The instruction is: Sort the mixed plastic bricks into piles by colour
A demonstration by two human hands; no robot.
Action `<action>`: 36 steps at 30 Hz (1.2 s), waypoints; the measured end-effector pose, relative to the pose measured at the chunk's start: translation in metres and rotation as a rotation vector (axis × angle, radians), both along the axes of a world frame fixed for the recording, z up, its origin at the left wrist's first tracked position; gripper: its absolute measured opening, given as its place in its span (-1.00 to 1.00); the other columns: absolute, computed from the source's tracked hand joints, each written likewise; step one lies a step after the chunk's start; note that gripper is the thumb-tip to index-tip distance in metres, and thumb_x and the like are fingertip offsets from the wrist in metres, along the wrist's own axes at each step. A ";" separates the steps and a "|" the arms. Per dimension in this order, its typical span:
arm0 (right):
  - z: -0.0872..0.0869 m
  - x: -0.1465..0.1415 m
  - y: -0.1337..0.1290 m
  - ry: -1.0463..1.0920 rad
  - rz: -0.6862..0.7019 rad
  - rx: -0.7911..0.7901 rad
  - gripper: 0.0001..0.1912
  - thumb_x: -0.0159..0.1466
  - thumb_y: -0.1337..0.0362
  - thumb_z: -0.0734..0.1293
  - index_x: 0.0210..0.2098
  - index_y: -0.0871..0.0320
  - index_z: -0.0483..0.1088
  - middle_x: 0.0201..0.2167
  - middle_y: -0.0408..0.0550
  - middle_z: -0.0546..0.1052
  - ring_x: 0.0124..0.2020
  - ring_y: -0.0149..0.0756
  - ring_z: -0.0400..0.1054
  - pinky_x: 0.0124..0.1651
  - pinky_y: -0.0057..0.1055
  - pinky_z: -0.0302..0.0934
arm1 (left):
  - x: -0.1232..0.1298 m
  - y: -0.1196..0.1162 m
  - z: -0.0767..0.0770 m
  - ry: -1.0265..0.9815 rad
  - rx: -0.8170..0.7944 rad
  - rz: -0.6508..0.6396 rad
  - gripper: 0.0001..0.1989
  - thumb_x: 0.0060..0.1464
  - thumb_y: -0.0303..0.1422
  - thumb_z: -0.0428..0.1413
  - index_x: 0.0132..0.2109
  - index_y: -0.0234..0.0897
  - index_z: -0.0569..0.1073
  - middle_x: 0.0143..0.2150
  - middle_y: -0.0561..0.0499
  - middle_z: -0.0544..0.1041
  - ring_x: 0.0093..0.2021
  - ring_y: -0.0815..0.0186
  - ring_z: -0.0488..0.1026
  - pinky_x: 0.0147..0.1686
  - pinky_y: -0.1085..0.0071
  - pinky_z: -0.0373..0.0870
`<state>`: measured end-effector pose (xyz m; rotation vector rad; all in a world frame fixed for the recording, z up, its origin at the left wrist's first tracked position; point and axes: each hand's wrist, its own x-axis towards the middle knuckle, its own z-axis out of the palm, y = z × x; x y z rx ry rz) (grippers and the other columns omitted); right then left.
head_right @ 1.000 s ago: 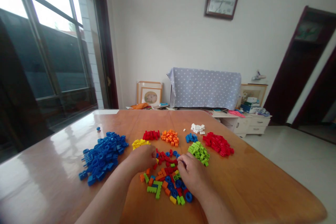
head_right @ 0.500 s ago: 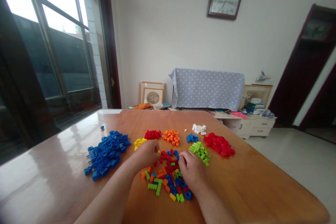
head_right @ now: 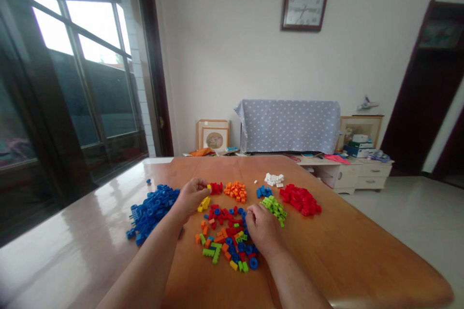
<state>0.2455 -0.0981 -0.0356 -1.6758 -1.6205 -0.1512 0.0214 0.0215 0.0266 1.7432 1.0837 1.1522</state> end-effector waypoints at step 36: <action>0.003 0.003 -0.006 0.061 -0.016 0.018 -0.71 0.36 0.23 0.14 -0.28 0.11 0.49 -0.31 -0.06 0.54 -0.24 -0.25 0.40 -0.25 -0.39 0.08 | -0.074 -0.020 -0.037 0.804 0.129 0.133 -0.85 0.02 -0.51 0.05 -0.36 -0.24 0.51 -0.30 -0.02 0.57 -0.25 0.28 0.45 -0.30 0.50 0.20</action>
